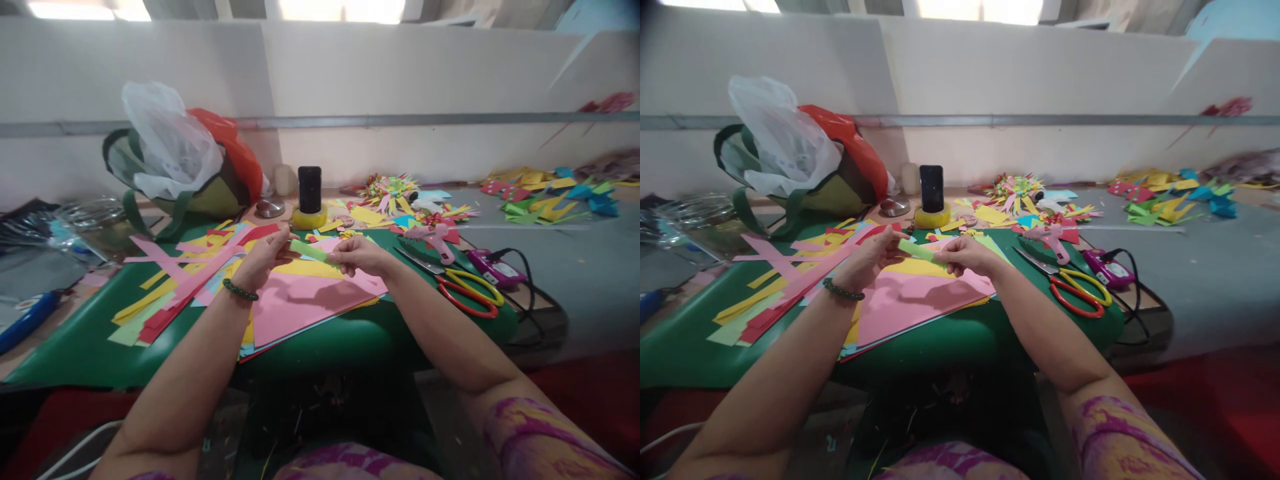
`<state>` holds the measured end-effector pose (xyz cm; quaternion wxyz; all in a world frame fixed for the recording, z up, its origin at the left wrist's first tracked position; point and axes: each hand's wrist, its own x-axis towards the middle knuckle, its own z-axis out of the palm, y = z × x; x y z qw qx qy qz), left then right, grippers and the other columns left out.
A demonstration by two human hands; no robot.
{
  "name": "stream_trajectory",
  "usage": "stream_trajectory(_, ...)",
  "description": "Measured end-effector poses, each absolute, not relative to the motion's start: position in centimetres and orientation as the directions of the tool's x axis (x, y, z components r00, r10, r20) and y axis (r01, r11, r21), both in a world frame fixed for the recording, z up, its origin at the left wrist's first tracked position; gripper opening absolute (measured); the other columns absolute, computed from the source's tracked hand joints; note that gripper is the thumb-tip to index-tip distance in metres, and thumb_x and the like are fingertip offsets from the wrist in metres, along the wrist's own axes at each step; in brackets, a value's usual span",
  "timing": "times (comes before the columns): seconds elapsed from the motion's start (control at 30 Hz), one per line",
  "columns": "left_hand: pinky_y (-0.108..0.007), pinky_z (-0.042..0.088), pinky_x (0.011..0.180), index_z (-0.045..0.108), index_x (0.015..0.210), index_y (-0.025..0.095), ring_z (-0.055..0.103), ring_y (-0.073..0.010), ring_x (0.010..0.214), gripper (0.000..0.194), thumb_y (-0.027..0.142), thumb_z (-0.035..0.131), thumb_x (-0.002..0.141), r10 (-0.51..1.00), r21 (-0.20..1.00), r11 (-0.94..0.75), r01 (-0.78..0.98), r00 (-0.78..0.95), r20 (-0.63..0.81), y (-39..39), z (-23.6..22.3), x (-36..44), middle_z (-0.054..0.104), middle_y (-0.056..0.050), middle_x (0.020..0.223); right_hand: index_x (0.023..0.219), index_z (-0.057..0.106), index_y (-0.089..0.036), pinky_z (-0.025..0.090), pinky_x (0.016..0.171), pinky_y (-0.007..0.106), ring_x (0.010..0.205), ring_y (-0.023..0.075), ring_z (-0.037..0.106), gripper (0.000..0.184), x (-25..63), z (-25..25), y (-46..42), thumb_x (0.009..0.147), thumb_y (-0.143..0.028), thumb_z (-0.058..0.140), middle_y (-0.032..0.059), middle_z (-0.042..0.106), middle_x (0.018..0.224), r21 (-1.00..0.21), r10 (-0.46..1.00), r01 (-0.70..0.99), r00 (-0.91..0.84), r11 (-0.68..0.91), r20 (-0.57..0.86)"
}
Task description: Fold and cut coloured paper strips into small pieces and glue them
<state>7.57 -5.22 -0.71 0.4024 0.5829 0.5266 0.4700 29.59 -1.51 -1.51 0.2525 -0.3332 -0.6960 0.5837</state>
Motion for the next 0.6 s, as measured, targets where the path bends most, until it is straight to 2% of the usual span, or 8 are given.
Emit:
stream_trajectory(0.1,-0.031,0.047,0.082,0.069,0.083,0.019,0.058,-0.0253,0.103,0.039,0.056,0.068,0.07,0.933,0.793,-0.339,0.507,0.071,0.354,-5.4,-0.7,8.5,0.069,-0.009,0.101,0.053,0.06,-0.013,0.039,0.039,0.017,0.038,0.0053,0.048,0.04,29.3,-1.2,-2.1,0.064,-0.048,0.076,-0.0026,0.055,0.042,-0.926,0.732,0.302,-0.68,0.228,-0.042)
stream_trajectory(0.13,-0.03,0.046,0.08,0.069,0.079,0.019,0.059,-0.0248,0.101,0.035,0.053,0.071,0.069,0.918,0.74,-0.391,0.547,0.171,0.359,-5.6,-0.8,8.9,0.069,-0.008,0.098,0.053,0.06,-0.013,0.037,0.038,0.017,0.038,0.0055,0.047,0.038,29.2,-1.2,-2.3,0.065,-0.046,0.075,-0.003,0.053,0.041,-0.907,0.722,0.329,-0.691,0.263,-0.041)
stream_trajectory(0.2,-0.027,0.045,0.069,0.066,0.069,0.018,0.06,-0.0194,0.079,0.033,0.05,0.069,0.072,0.896,0.741,-0.413,0.53,0.38,0.227,-5.9,-1.0,9.5,0.067,-0.005,0.078,0.052,0.059,-0.014,0.033,0.037,0.017,0.038,0.005,0.043,0.038,29.2,-1.1,-2.4,0.067,-0.045,0.074,-0.0042,0.049,0.04,-0.889,0.712,0.335,-0.702,0.311,-0.016)
stream_trajectory(0.3,-0.021,0.037,0.052,0.055,0.063,0.017,0.046,-0.0096,0.052,0.037,0.05,0.06,0.081,0.868,0.885,-0.255,0.39,0.496,0.031,-6.4,-1.3,9.8,0.055,0.001,0.056,0.051,0.054,-0.015,0.03,0.038,0.018,0.039,0.0042,0.04,0.041,29.2,-1.1,-2.3,0.075,-0.046,0.067,-0.0053,0.046,0.041,-0.929,0.74,0.212,-0.667,0.303,0.089)
stream_trajectory(0.4,-0.017,0.027,0.043,0.043,0.062,0.018,0.032,-0.0053,0.043,0.04,0.049,0.057,0.084,0.858,0.987,0.033,0.158,0.501,-0.109,-6.6,-1.2,9.6,0.042,0.006,0.05,0.077,0.064,-0.015,0.042,0.049,0.019,0.049,0.0062,0.051,0.027,29.4,-1.3,-1.9,0.079,-0.042,0.062,-0.0025,0.059,0.062,-0.97,0.756,-0.055,-0.616,0.238,0.221)
stream_trajectory(0.43,-0.017,0.024,0.041,0.041,0.061,0.018,0.028,-0.0045,0.041,0.04,0.047,0.057,0.084,0.834,0.986,0.139,0.093,0.525,-0.167,-6.6,-1.1,9.5,0.037,0.007,0.048,0.088,0.065,-0.017,0.046,0.054,0.02,0.057,0.0072,0.056,0.024,29.5,-1.3,-1.8,0.076,-0.038,0.065,-0.0013,0.062,0.072,-0.967,0.749,-0.122,-0.614,0.223,0.25)
stream_trajectory(0.5,-0.015,0.021,0.038,0.037,0.06,0.019,0.02,-0.0036,0.037,0.039,0.041,0.056,0.085,0.776,0.952,0.306,0.019,0.575,-0.261,-6.5,-1.1,9.3,0.029,0.009,0.044,0.102,0.064,-0.019,0.049,0.063,0.022,0.068,0.0087,0.06,0.038,29.6,-1.3,-1.9,0.066,-0.026,0.074,0.0,0.064,0.087,-0.961,0.719,-0.175,-0.638,0.214,0.276)
stream_trajectory(0.6,-0.014,0.021,0.036,0.036,0.059,0.019,0.015,-0.0036,0.034,0.036,0.033,0.05,0.088,0.714,0.911,0.412,0.017,0.615,-0.335,-6.2,-1.3,9.2,0.025,0.009,0.038,0.096,0.065,-0.019,0.05,0.064,0.022,0.07,0.0095,0.06,0.04,29.5,-1.3,-2.2,0.059,-0.023,0.08,0.0003,0.064,0.086,-0.957,0.713,-0.133,-0.642,0.259,0.282)
